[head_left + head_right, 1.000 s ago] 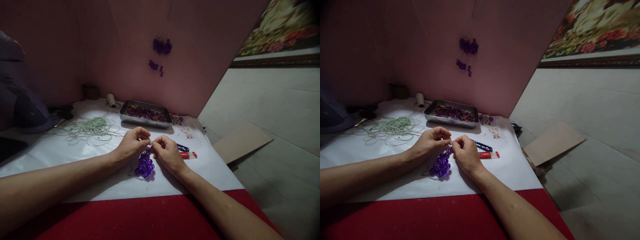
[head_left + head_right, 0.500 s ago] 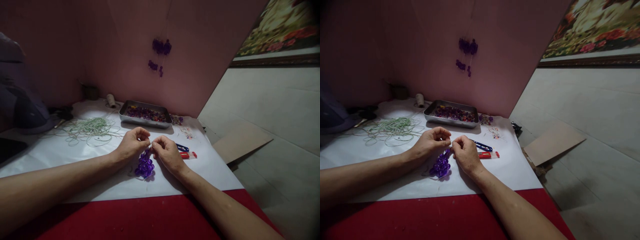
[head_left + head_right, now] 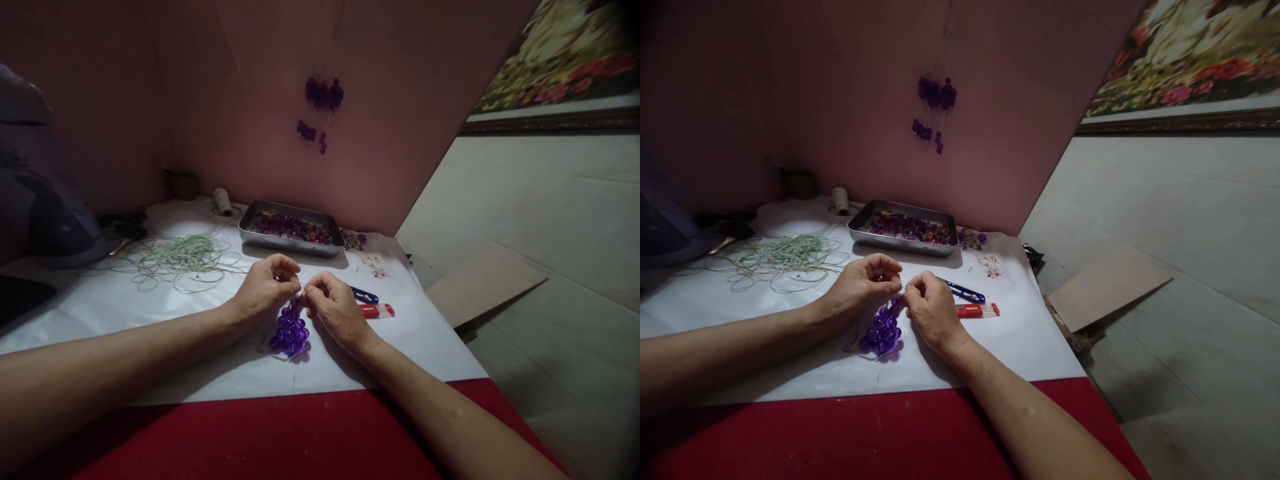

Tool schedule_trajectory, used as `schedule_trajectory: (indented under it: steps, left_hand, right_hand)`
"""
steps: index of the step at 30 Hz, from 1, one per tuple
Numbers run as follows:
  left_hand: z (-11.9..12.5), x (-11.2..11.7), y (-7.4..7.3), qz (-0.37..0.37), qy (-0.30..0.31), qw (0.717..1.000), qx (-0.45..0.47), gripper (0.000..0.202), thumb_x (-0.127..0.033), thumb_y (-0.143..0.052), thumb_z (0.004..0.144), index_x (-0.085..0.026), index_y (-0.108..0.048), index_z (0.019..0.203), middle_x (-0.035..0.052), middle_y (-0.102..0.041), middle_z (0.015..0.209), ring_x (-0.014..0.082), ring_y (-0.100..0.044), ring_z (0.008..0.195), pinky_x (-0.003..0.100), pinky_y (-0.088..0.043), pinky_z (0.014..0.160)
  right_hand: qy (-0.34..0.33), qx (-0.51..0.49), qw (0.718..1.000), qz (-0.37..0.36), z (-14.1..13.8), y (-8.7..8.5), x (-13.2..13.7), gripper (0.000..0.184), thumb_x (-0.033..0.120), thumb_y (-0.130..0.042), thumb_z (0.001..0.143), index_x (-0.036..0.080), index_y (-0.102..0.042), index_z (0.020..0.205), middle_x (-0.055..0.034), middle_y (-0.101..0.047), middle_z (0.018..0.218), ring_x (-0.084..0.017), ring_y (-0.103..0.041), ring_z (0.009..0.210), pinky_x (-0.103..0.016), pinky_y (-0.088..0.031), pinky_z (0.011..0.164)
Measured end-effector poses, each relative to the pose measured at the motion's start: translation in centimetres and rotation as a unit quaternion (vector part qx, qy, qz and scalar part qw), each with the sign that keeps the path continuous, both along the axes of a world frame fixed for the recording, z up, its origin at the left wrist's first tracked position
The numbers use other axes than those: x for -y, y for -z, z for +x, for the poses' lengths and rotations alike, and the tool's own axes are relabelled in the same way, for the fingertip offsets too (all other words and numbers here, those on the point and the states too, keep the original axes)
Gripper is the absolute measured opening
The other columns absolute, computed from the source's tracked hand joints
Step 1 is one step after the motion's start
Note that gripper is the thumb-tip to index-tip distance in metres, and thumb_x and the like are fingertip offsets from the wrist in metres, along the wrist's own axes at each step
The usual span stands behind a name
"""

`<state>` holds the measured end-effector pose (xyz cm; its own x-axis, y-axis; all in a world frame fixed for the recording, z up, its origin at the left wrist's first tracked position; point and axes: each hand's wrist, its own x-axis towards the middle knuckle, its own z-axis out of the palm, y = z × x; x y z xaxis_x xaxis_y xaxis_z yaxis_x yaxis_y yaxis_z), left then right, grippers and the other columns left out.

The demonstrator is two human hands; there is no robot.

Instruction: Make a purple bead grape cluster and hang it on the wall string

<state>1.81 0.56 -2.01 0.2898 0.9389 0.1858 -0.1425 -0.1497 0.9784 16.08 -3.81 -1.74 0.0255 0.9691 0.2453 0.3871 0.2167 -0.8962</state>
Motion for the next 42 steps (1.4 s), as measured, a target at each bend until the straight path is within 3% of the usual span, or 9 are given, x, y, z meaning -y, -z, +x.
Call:
schedule_trajectory:
  steps: [10, 21, 42]
  left_hand:
    - [0.1, 0.0, 0.1, 0.002, -0.007, 1.000, 0.004, 0.029, -0.014, -0.070, 0.054, -0.013, -0.058, 0.081, -0.0017, -0.061, 0.060, 0.0115, -0.054, 0.056, 0.027, -0.041, 0.057]
    - [-0.1, -0.1, -0.1, -0.012, -0.023, 1.000, 0.016, 0.032, -0.017, -0.072, 0.053, -0.012, -0.058, 0.081, -0.0010, -0.061, 0.063, 0.0122, -0.054, 0.060, 0.028, -0.042, 0.060]
    - [0.1, 0.6, -0.6, -0.034, -0.015, 0.999, 0.024, 0.026, -0.014, -0.071, 0.053, -0.013, -0.061, 0.077, -0.0017, -0.061, 0.063, 0.0108, -0.054, 0.059, 0.026, -0.042, 0.058]
  right_hand:
    - [0.003, 0.012, 1.000, 0.007, 0.2, 0.1, 0.0, 0.009, 0.019, -0.048, 0.077, 0.020, -0.049, 0.068, -0.0008, -0.061, 0.061, -0.014, -0.056, 0.052, -0.028, -0.041, 0.056]
    - [-0.001, -0.071, 0.997, 0.000, 0.1, 0.6, -0.6, 0.009, 0.025, -0.052, 0.080, 0.017, -0.055, 0.076, -0.0019, -0.064, 0.066, -0.011, -0.053, 0.047, -0.028, -0.044, 0.052]
    - [-0.039, -0.070, 0.996, 0.029, 0.2, 0.8, -0.6, 0.006, 0.024, -0.057, 0.076, 0.018, -0.058, 0.074, 0.0020, -0.056, 0.060, -0.012, -0.052, 0.050, -0.028, -0.044, 0.052]
